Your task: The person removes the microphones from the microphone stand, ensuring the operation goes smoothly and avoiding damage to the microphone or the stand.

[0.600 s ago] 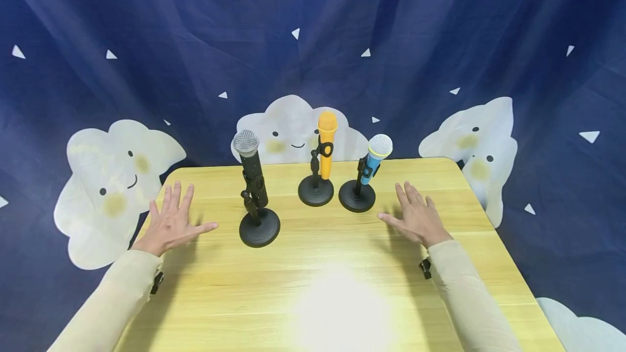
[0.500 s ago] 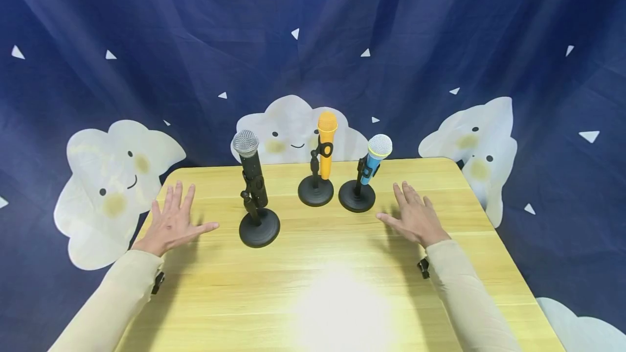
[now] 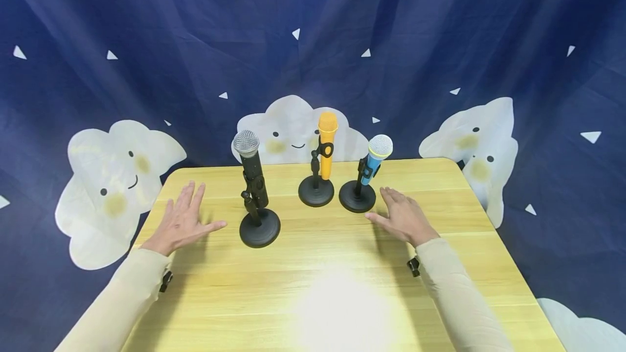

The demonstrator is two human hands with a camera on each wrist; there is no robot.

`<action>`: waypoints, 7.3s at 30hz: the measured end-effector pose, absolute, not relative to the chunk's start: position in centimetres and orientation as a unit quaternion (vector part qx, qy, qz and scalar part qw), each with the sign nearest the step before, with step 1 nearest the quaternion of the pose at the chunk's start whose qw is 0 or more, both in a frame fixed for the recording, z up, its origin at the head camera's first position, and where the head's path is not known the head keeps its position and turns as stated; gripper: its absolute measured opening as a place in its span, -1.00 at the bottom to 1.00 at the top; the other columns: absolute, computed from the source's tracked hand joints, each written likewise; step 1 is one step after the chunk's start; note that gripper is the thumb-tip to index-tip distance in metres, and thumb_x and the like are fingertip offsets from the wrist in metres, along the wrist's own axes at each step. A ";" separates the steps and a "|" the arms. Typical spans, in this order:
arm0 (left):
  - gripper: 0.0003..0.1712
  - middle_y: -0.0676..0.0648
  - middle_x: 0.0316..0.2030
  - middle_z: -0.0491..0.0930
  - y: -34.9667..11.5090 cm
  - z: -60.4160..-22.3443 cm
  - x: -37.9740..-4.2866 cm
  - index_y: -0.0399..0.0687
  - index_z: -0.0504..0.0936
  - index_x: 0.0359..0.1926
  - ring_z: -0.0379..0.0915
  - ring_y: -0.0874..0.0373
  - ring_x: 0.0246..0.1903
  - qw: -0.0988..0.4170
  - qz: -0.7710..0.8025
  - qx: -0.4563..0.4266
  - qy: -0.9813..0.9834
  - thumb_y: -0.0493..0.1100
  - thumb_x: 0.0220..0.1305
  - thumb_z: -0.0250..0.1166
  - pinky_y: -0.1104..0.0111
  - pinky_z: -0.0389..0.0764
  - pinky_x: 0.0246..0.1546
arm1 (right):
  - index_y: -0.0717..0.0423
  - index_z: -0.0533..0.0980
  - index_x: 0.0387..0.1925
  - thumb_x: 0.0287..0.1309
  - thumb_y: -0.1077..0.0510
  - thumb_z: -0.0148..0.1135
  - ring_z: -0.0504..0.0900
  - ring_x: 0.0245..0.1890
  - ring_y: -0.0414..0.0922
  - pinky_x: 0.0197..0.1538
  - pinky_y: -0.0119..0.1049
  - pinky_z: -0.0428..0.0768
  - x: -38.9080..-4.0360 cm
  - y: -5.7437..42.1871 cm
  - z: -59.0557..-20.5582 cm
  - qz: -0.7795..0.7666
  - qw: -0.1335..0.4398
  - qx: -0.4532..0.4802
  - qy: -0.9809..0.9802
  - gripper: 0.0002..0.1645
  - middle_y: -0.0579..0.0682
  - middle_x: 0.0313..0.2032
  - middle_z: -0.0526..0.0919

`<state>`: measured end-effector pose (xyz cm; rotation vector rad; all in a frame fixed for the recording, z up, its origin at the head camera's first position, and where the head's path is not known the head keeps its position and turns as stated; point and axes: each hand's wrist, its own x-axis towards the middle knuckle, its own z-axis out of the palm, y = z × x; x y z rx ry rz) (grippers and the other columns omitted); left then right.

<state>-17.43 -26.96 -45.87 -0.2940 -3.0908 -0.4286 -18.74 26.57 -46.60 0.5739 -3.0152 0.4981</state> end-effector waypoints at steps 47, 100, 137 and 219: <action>0.35 -0.35 0.50 0.04 -22.6 -45.4 -18.5 -0.29 -0.01 0.54 -0.01 -0.28 0.46 0.049 -0.220 -0.118 -0.967 0.54 0.07 0.28 -0.13 0.08 0.43 | 0.25 0.42 0.34 0.29 -0.37 0.16 0.57 0.17 0.14 0.23 0.04 0.52 -21.7 16.6 -43.9 0.199 0.010 0.270 -0.942 -0.09 0.22 0.19 0.58; 0.28 -0.33 0.28 0.43 -19.1 -46.0 -19.2 -0.23 0.22 0.48 0.37 -0.21 0.28 0.058 -0.344 -0.035 -0.936 0.60 0.02 0.25 -0.09 0.42 0.27 | 0.16 0.30 0.45 0.29 -0.43 0.12 0.51 0.25 0.06 0.27 -0.02 0.51 -23.4 8.6 -42.1 0.229 0.015 0.303 -0.925 -0.03 0.16 0.30 0.48; -0.30 -0.24 -0.08 0.70 -17.1 -46.5 -19.5 -0.28 0.66 0.02 0.68 -0.14 -0.11 0.202 -0.401 -0.041 -0.892 0.20 0.09 0.52 0.06 0.69 -0.05 | 0.17 0.26 0.46 0.25 -0.14 0.36 0.52 0.23 -0.03 0.22 -0.08 0.55 -24.9 3.5 -40.7 0.434 0.006 0.289 -0.853 -0.09 0.12 0.29 0.49; -0.88 -0.24 -0.41 0.74 -14.9 -47.8 -20.3 -0.32 0.76 -0.33 0.74 -0.03 -0.43 0.377 -0.434 -0.112 -0.810 -0.30 0.15 0.48 0.17 0.74 -0.40 | 0.23 0.64 -0.06 0.11 0.14 0.50 0.73 -0.04 -0.02 0.01 -0.36 0.67 -26.3 -0.1 -40.6 0.576 0.062 0.223 -0.784 -0.62 0.10 -0.12 0.74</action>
